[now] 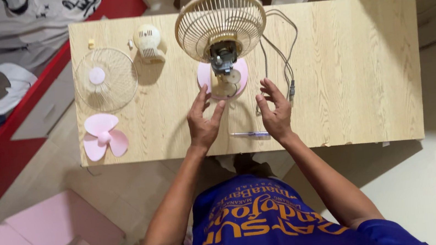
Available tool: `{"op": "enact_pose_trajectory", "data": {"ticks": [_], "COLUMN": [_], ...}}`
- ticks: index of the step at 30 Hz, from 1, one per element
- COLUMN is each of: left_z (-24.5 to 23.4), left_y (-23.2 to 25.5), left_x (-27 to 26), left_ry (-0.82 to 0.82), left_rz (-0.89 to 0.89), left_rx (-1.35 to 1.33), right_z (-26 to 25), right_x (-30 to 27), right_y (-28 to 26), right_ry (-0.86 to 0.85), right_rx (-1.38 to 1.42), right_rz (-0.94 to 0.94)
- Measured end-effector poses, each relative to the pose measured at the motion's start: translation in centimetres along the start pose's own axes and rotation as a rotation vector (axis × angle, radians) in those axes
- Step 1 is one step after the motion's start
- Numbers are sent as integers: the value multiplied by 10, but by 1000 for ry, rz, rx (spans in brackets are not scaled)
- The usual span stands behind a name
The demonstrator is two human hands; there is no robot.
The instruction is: The person disassembles a small electric fan on a wooden table, removing the rear grille, motor housing, and internal components using a screwdriver. Parts are placed on the table as they are removed.
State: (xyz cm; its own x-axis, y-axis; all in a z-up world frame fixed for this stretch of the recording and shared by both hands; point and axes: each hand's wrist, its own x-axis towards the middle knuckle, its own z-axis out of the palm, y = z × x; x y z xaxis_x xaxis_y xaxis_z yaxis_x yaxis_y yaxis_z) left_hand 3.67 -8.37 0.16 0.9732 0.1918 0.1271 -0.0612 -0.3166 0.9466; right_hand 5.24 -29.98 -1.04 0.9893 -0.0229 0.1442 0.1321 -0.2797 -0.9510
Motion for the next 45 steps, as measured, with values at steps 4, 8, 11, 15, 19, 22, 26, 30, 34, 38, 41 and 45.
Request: {"op": "enact_pose_trajectory", "data": {"ticks": [4, 8, 11, 15, 19, 22, 26, 30, 34, 38, 41, 45], "left_z": [6, 12, 8, 13, 21, 32, 43, 50, 54, 55, 55, 54], "left_y": [3, 5, 1, -10, -32, -52, -78, -100, -110, -108, -106, -104], "left_x": [-2, -9, -14, -23, -35, -46, -62, -71, -75, -77, -75, -73], "left_ry": [0, -45, -85, -138, -351, -509, -598, -604, -542, -543, -537, -513], "left_rz": [2, -26, -23, 6, 183, 234, 269, 294, 362, 370, 359, 371], "left_rx": [17, 77, 116, 175, 356, 440, 491, 510, 531, 562, 558, 548], "right_z": [-6, -14, -18, -26, -33, -32, -30, -26, -27, -26, -25, -26], "right_x": [4, -4, -11, -21, -35, -45, -61, -67, -73, -79, -80, -78], "right_y": [5, 10, 12, 16, 22, 28, 40, 57, 78, 96, 104, 104], "right_ry": [-18, -3, -17, -13, -101, -188, -292, -387, -479, -497, -483, -495], "right_rx": [19, 5, -23, -68, -327, -478, -607, -680, -741, -768, -765, -759], "right_rz": [-29, -17, -40, -10, -125, -212, -176, -190, -114, -80, -89, -65]}}
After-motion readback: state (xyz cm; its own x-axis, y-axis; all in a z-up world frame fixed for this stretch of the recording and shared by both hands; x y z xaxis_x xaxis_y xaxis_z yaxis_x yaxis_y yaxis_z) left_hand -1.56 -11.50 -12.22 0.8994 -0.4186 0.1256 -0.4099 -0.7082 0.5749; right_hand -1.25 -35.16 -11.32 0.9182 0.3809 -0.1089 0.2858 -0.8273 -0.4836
